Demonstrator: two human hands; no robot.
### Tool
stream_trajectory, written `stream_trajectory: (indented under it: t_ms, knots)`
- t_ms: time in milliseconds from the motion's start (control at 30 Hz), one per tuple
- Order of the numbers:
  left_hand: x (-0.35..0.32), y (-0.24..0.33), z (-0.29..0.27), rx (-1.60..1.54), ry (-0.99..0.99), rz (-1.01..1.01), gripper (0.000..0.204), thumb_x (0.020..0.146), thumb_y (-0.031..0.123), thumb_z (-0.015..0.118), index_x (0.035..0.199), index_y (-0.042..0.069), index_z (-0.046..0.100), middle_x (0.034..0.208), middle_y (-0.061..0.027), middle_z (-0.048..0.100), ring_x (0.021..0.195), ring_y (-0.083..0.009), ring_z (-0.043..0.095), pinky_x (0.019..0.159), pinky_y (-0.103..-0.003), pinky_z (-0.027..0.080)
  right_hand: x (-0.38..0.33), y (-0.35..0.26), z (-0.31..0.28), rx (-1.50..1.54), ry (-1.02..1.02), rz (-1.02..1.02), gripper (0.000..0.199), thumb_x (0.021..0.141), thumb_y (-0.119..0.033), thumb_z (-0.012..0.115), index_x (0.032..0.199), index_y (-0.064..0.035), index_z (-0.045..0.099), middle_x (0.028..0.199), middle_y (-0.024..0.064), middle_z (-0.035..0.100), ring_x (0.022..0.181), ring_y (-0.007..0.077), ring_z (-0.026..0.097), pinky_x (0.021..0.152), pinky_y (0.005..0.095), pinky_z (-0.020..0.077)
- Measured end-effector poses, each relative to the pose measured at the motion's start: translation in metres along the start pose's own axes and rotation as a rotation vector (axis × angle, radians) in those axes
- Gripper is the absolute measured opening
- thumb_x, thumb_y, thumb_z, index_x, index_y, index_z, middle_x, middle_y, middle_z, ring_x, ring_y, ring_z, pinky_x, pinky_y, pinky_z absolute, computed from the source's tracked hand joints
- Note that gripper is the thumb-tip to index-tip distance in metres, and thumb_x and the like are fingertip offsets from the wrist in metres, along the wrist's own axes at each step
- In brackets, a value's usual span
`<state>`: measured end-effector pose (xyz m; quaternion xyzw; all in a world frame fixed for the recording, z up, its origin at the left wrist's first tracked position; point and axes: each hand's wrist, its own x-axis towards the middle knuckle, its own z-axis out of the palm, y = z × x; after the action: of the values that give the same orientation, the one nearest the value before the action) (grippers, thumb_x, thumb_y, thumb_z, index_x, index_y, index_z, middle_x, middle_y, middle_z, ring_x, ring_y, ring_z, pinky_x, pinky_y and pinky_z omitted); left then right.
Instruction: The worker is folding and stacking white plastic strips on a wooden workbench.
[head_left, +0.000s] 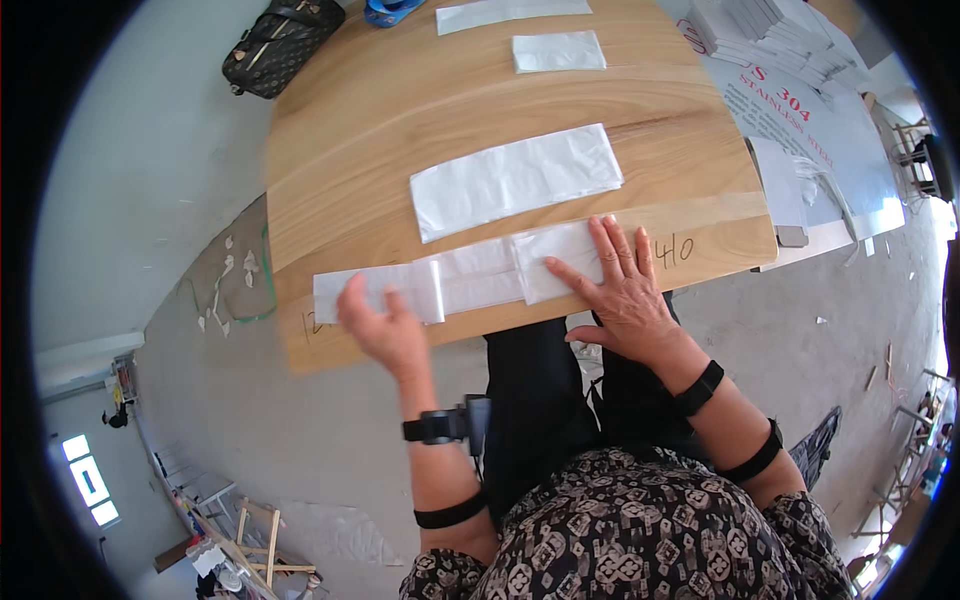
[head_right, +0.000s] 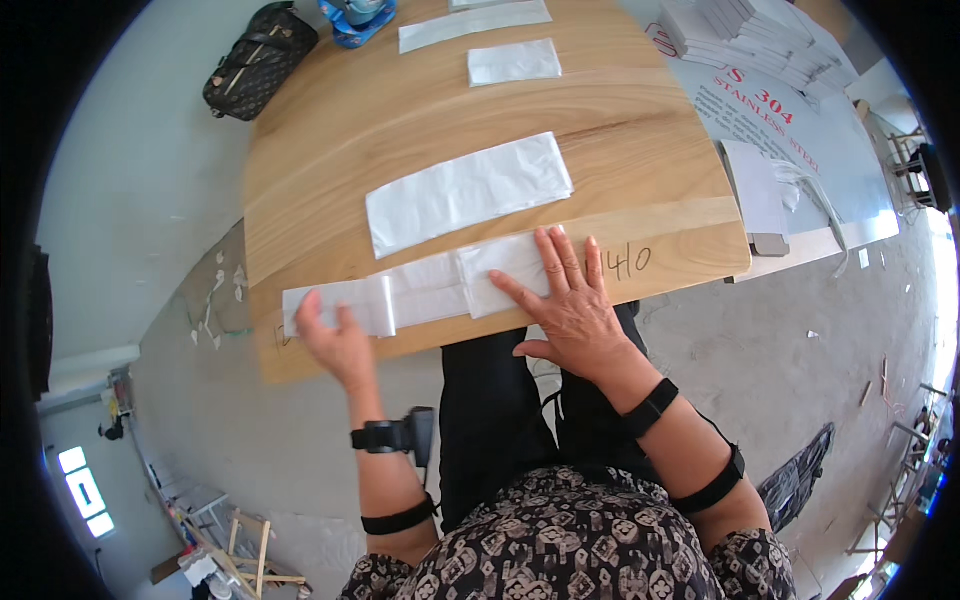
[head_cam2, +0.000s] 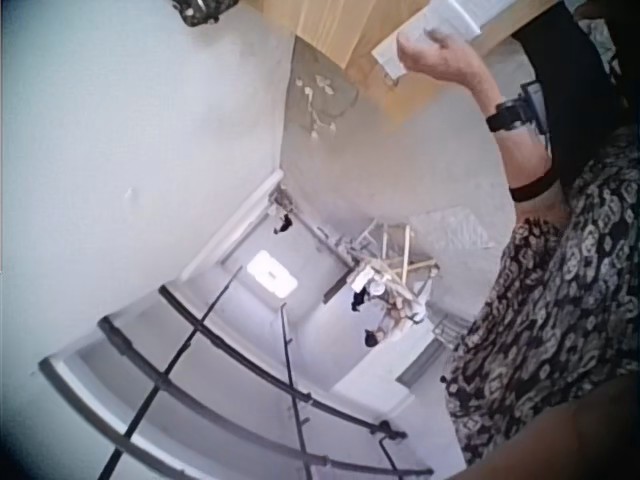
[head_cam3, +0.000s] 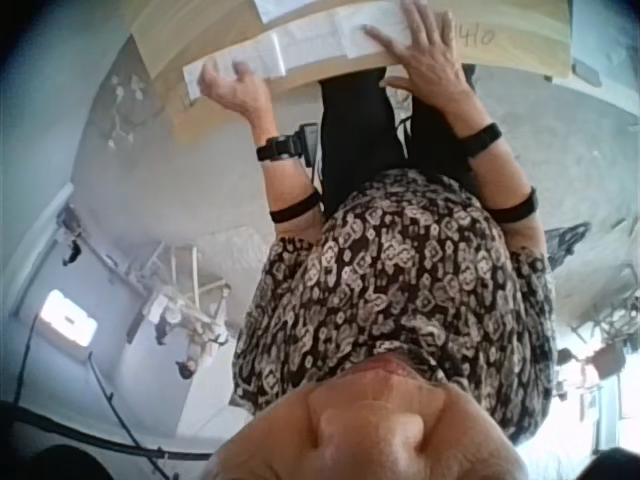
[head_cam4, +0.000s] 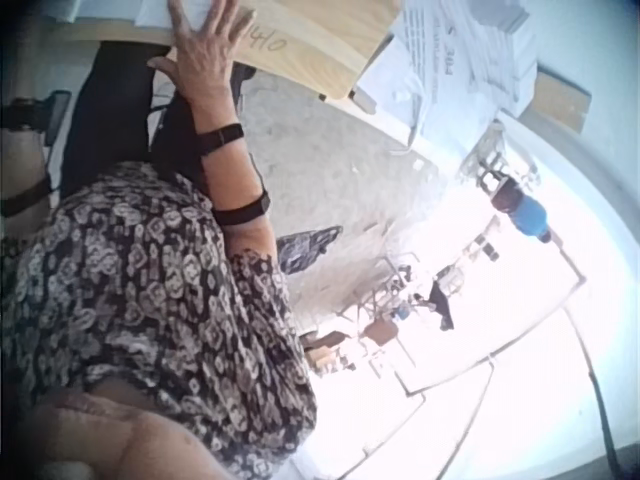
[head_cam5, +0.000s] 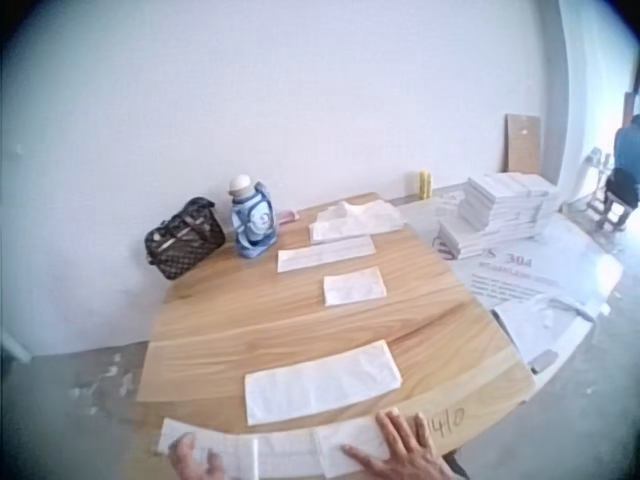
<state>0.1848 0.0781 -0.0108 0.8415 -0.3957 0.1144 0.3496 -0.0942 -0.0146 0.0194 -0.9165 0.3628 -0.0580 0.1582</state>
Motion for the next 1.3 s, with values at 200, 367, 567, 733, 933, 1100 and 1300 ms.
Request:
stream_trajectory:
  t_ms: [200, 367, 567, 733, 933, 1100, 1300]
  knots:
    - [0.048, -0.105, -0.050, 0.169, -0.169, -0.634, 0.031, 0.077, 0.020, 0.074, 0.100, 0.001, 0.064, 0.117, -0.0135, 0.056, 0.117, -0.0321, 0.045, 0.096, -0.048, 0.041, 0.001, -0.004, -0.001, -0.009, 0.009, -0.019, 0.098, 0.060, -0.051, 0.081, 0.146, -0.0335, 0.036, 0.154, 0.0256, 0.015, 0.144, 0.0406, 0.012, 0.115, 0.0593, 0.0097]
    - [0.043, -0.104, -0.038, -0.097, 0.016, -0.267, 0.012, 0.081, 0.007, 0.069, 0.081, 0.001, 0.059, 0.078, -0.0078, 0.057, 0.072, -0.0228, 0.053, 0.068, -0.037, 0.046, 0.002, -0.012, -0.005, -0.052, 0.033, -0.046, 0.096, 0.065, -0.053, 0.078, 0.146, -0.0252, 0.037, 0.152, 0.0265, 0.017, 0.143, 0.0412, 0.015, 0.114, 0.0571, 0.0174]
    - [-0.026, 0.096, -0.036, -0.299, -0.170, 0.445, 0.013, 0.078, -0.003, 0.063, 0.085, 0.003, 0.055, 0.075, -0.0087, 0.053, 0.068, -0.0255, 0.054, 0.061, -0.036, 0.044, 0.016, -0.068, -0.020, 1.420, 0.082, 0.381, 0.067, 0.083, -0.047, 0.071, 0.115, 0.0102, 0.055, 0.110, 0.0208, 0.061, 0.103, 0.0264, 0.059, 0.089, 0.0341, 0.0480]
    - [-0.050, 0.115, -0.035, -0.446, -0.159, 0.536, 0.034, 0.071, 0.005, 0.072, 0.100, -0.001, 0.057, 0.094, -0.0149, 0.060, 0.084, -0.0345, 0.056, 0.073, -0.042, 0.046, 0.035, -0.077, -0.020, 1.662, 0.257, 0.570, 0.024, 0.087, -0.019, 0.066, 0.087, 0.0046, 0.061, 0.076, 0.0042, 0.063, 0.069, 0.0087, 0.055, 0.059, 0.0268, 0.0470]
    - [-0.041, 0.057, -0.029, -0.090, -0.208, 0.086, 0.074, 0.063, 0.010, 0.079, 0.129, 0.003, 0.046, 0.129, -0.0158, 0.046, 0.123, -0.0355, 0.040, 0.101, -0.049, 0.031, 0.037, -0.051, -0.056, 2.029, 0.256, 0.541, 0.014, 0.084, -0.005, 0.062, 0.097, -0.0008, 0.065, 0.091, 0.0057, 0.069, 0.077, 0.0155, 0.067, 0.066, 0.0312, 0.0532]
    - [-0.043, 0.058, -0.015, -0.055, -0.285, 0.249, 0.077, 0.062, 0.012, 0.080, 0.131, 0.007, 0.046, 0.132, -0.0138, 0.045, 0.127, -0.0354, 0.038, 0.102, -0.048, 0.030, 0.027, -0.018, -0.077, 2.115, 0.264, 0.591, 0.017, 0.083, -0.009, 0.062, 0.099, -0.0034, 0.064, 0.092, 0.0038, 0.068, 0.081, 0.0166, 0.065, 0.069, 0.0331, 0.0515]
    - [-0.042, 0.087, -0.004, -0.039, -0.359, 0.423, 0.072, 0.066, 0.017, 0.078, 0.130, 0.009, 0.048, 0.133, -0.0130, 0.046, 0.128, -0.0349, 0.036, 0.103, -0.049, 0.026, 0.022, 0.001, -0.076, 2.349, 0.299, 0.696, 0.021, 0.085, -0.006, 0.061, 0.105, -0.0020, 0.056, 0.105, 0.0096, 0.059, 0.087, 0.0206, 0.057, 0.073, 0.0351, 0.0493]
